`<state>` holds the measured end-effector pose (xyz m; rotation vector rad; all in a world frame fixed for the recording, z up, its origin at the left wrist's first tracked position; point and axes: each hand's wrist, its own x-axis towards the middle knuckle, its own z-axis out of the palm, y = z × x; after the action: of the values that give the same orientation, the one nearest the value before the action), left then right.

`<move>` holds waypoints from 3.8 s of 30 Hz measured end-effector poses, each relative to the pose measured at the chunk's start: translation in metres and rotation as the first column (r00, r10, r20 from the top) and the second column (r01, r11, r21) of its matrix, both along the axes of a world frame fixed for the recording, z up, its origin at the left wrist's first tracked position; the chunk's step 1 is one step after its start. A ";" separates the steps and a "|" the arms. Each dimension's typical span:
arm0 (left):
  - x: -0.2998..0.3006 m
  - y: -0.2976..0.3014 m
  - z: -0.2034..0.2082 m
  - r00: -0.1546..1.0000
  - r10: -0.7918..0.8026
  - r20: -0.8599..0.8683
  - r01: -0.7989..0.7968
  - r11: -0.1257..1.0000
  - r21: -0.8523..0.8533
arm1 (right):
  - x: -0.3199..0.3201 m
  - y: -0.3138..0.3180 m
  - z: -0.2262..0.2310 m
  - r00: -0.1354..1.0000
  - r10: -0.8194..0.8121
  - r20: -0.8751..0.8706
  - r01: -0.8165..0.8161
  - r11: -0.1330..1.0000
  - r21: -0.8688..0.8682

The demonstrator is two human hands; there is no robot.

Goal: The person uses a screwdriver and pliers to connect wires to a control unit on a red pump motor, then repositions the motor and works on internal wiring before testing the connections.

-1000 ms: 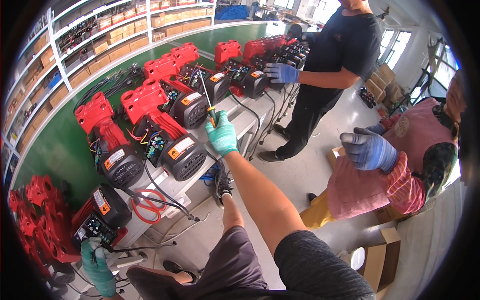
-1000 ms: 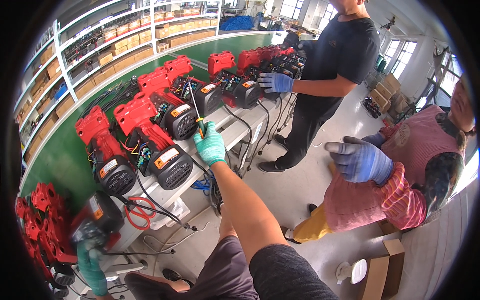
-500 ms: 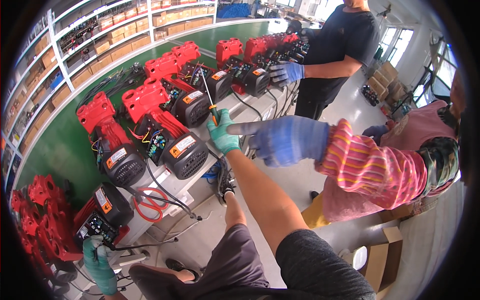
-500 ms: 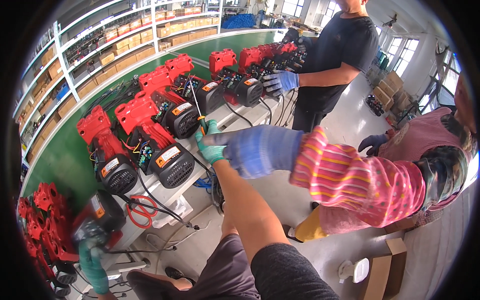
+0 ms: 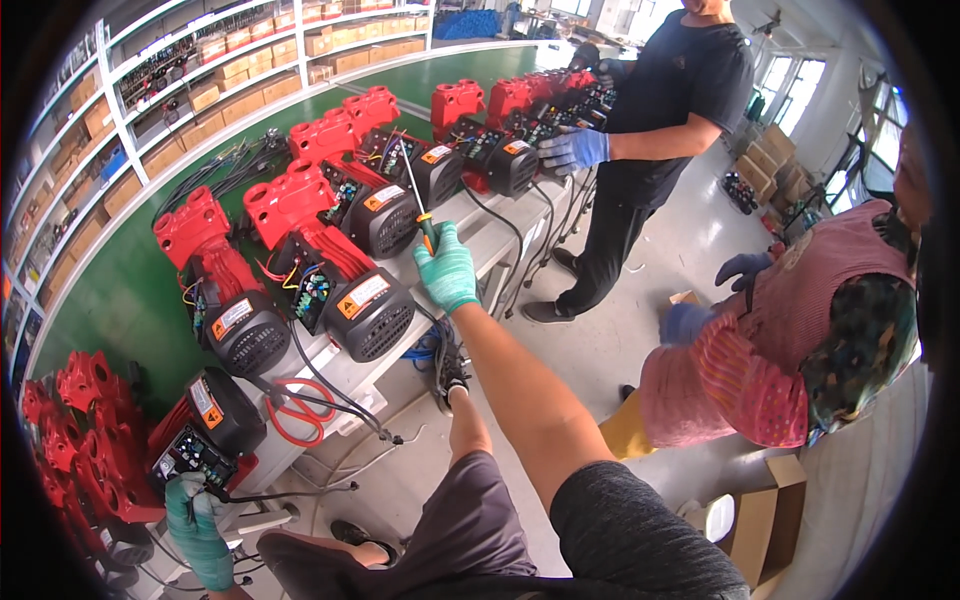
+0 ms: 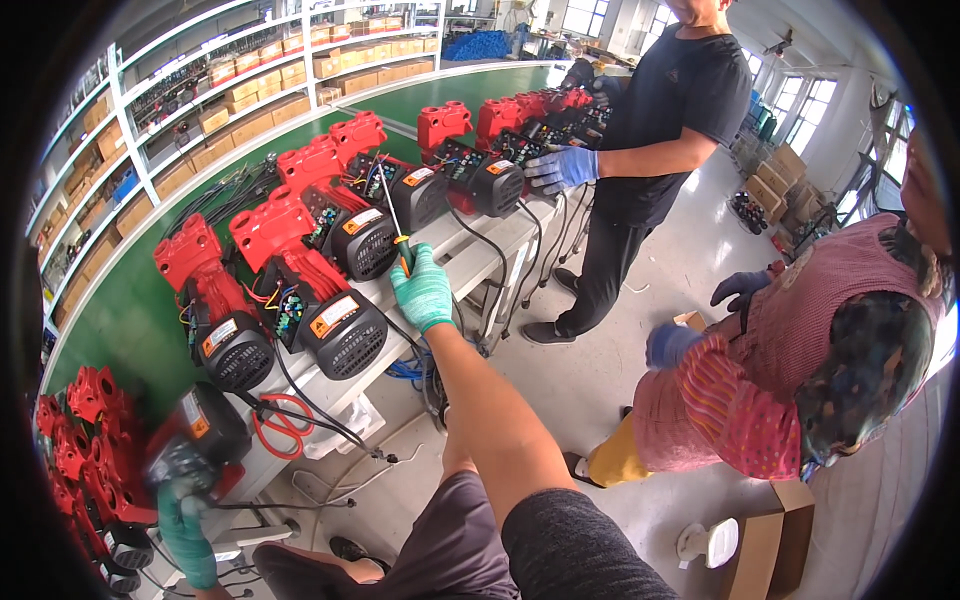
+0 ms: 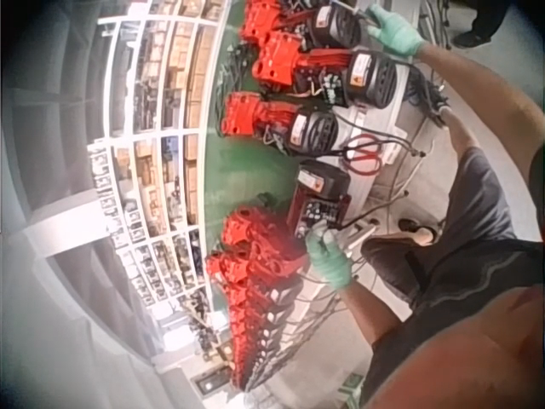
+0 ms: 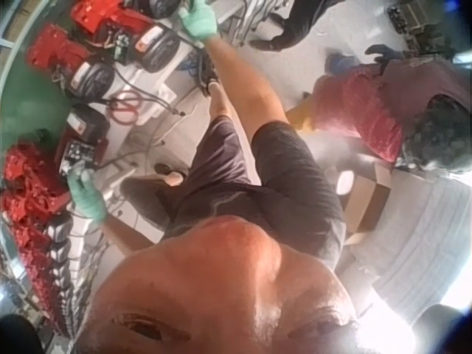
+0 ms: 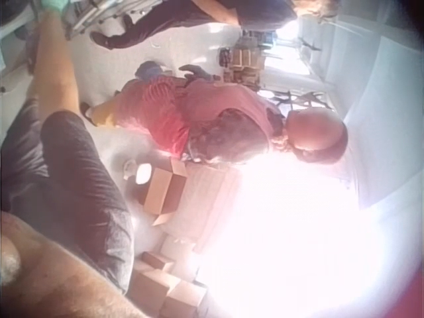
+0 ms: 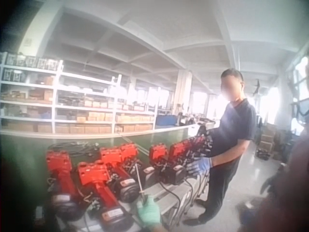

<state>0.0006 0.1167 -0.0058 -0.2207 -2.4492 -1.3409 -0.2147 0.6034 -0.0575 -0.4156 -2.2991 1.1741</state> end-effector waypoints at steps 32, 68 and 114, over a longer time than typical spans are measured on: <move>0.006 0.005 0.032 0.991 0.030 0.132 -0.010 0.989 -0.149 | -0.089 0.121 0.085 0.997 0.000 -0.080 -0.051 0.765 -0.642; 0.002 -0.012 -0.013 0.997 0.022 0.068 -0.027 0.997 0.068 | -0.027 0.079 -0.019 0.989 -0.147 -0.028 0.148 0.988 0.042; 0.005 0.003 0.022 0.988 0.006 0.154 -0.012 0.999 0.037 | -0.049 0.098 0.003 0.988 -0.095 -0.118 0.076 0.985 -0.157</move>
<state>0.0060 0.1201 0.0158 -0.1002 -2.5439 -1.4488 -0.2632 0.7013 -0.0545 -0.4778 -2.0727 1.2990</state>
